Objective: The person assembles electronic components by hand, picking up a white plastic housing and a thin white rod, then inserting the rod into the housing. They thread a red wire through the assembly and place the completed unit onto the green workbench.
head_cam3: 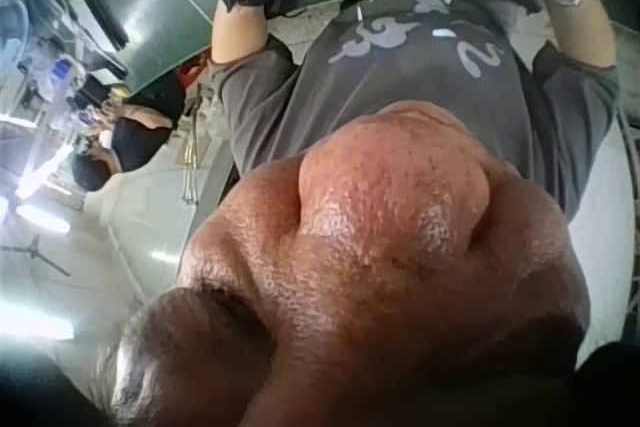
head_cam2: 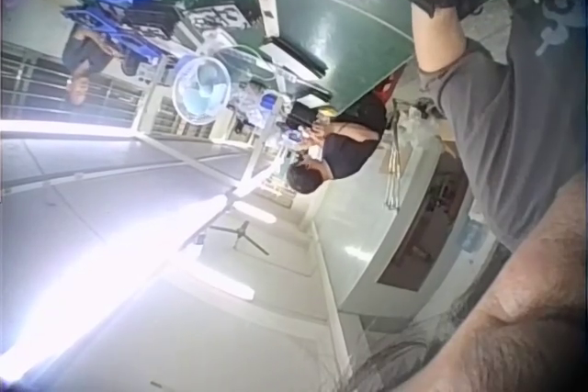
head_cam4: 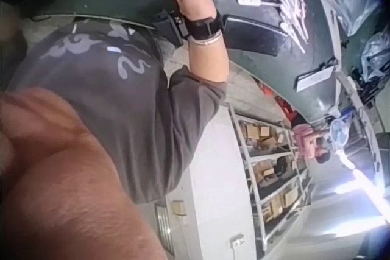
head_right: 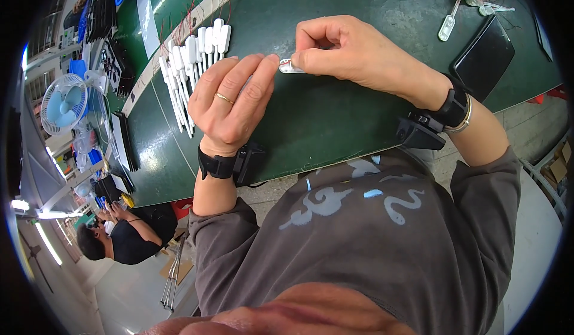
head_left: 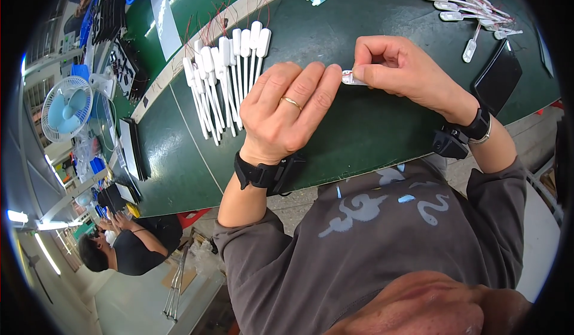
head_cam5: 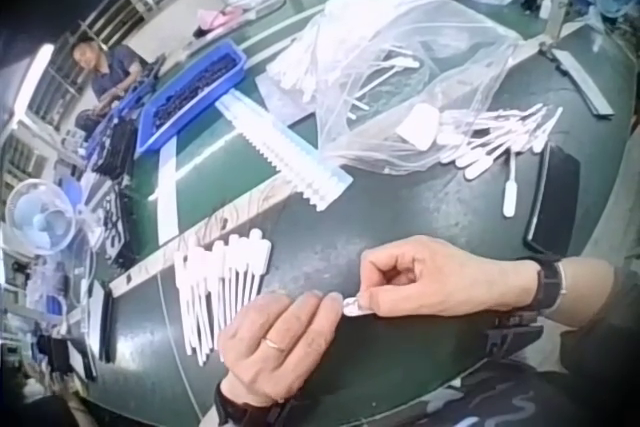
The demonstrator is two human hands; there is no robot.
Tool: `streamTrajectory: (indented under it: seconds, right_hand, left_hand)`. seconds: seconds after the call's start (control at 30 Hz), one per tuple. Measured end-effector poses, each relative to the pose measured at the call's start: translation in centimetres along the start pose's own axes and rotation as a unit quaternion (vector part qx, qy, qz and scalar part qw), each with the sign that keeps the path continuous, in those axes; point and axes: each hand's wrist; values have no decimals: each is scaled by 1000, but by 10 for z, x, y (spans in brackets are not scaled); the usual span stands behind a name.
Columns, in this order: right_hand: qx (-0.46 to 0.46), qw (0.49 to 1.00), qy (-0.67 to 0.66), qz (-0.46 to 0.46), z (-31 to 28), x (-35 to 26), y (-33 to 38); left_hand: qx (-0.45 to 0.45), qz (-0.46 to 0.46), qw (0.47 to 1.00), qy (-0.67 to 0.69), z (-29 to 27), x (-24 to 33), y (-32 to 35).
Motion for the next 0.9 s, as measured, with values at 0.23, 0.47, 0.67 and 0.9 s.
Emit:
streamTrajectory:
  seconds: [0.23, 0.47, 0.67, 0.9]
  right_hand:
    - [-33, 996, -46, 67, -1, -11, 7]
    - [45, 994, 28, -92, 1, 6, -4]
    - [124, 979, 101, -125, 5, 7, 0]
    - [152, 968, 139, -140, 7, 3, 2]
  left_hand:
    - [4, 5, 1000, -15, 0, 4, -2]
    - [27, -18, 999, 0, 7, 0, -2]
    - [49, -106, 990, 75, 10, -1, -4]
    - [67, -273, 926, 251, 12, 17, -11]
Point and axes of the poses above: each hand's wrist, its own y-axis away from the middle knuckle, its own z-axis out of the palm, x = y × z, and after that the axes turned 13 degrees about z, right-handed
